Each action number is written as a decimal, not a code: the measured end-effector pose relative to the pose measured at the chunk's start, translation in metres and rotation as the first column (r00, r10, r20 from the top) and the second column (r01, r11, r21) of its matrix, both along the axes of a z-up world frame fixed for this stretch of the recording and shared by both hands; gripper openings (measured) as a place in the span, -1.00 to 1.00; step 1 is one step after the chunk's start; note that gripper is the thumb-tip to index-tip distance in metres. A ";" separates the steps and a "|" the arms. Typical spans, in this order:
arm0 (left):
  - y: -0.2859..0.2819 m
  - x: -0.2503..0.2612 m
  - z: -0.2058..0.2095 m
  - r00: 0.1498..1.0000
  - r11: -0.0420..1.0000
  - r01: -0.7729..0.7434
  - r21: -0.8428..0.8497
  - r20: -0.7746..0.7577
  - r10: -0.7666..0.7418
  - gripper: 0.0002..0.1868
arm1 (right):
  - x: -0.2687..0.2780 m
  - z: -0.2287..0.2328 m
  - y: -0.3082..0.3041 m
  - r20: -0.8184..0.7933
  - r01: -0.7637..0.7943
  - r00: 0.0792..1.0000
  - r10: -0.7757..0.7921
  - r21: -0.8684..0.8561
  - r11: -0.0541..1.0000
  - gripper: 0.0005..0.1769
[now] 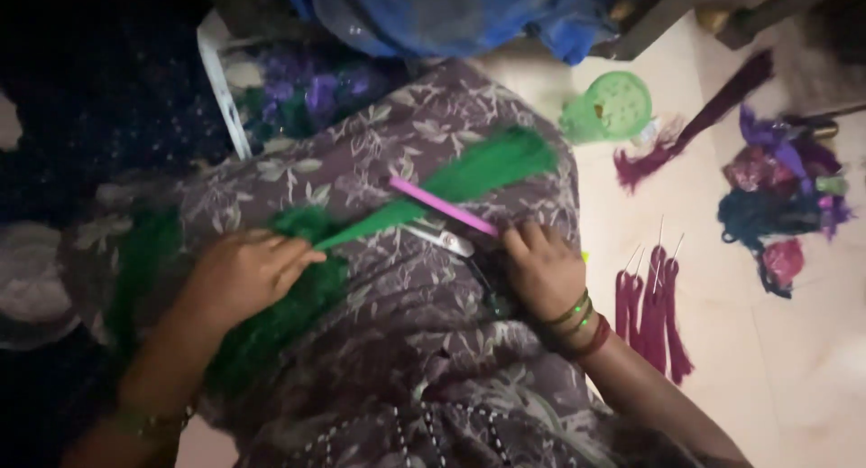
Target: The person is preparing green and purple synthetic hair extensions, combing them, trimming them with scissors, and tying them.
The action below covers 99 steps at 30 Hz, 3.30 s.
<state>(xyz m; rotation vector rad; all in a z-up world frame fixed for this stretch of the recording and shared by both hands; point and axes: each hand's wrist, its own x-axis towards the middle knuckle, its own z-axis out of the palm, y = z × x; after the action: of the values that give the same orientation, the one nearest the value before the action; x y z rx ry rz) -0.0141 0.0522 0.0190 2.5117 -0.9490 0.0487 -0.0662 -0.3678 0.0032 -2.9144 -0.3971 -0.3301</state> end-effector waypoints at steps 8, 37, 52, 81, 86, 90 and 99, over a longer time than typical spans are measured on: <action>-0.001 -0.007 0.002 0.998 0.996 -0.058 -0.070 0.021 0.060 -0.85 | 0.027 -0.055 -0.126 -0.029 0.529 0.849 -0.528 0.044 0.848 -0.80; -0.022 0.086 0.327 0.985 0.913 -0.172 0.371 0.088 0.149 -0.59 | 0.159 0.216 0.158 0.168 -0.430 0.776 0.608 0.847 0.314 -0.84; -0.016 0.131 0.259 0.978 0.973 0.195 -0.122 0.105 -0.182 -0.75 | 0.127 0.203 0.058 -0.067 -0.120 0.943 0.326 0.845 0.521 -0.90; -0.007 0.108 0.180 0.698 0.679 -0.306 -0.667 -0.642 -0.317 -0.95 | 0.121 0.157 0.018 -0.280 0.086 0.909 0.309 0.851 0.518 -0.91; -0.003 0.111 0.170 0.680 0.475 -0.417 -0.775 -0.613 -0.403 -0.96 | 0.112 0.130 -0.026 -0.416 0.213 0.867 0.275 0.807 0.551 -0.85; -0.021 0.103 0.182 0.795 0.544 -0.307 -0.781 -0.524 -0.304 -0.91 | 0.111 0.132 -0.021 -0.583 0.113 0.803 0.123 0.351 0.929 -0.82; -0.047 0.074 0.214 0.990 0.937 -0.109 -0.332 0.049 0.133 -0.88 | 0.131 0.127 -0.033 -0.427 -0.053 0.829 0.361 0.583 0.811 -0.53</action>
<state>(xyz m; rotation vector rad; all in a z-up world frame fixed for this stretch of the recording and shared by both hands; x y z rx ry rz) 0.0600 0.0051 0.2330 2.2648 -0.7412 0.3118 0.0651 -0.4012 0.1303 -2.2232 -0.4453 0.3393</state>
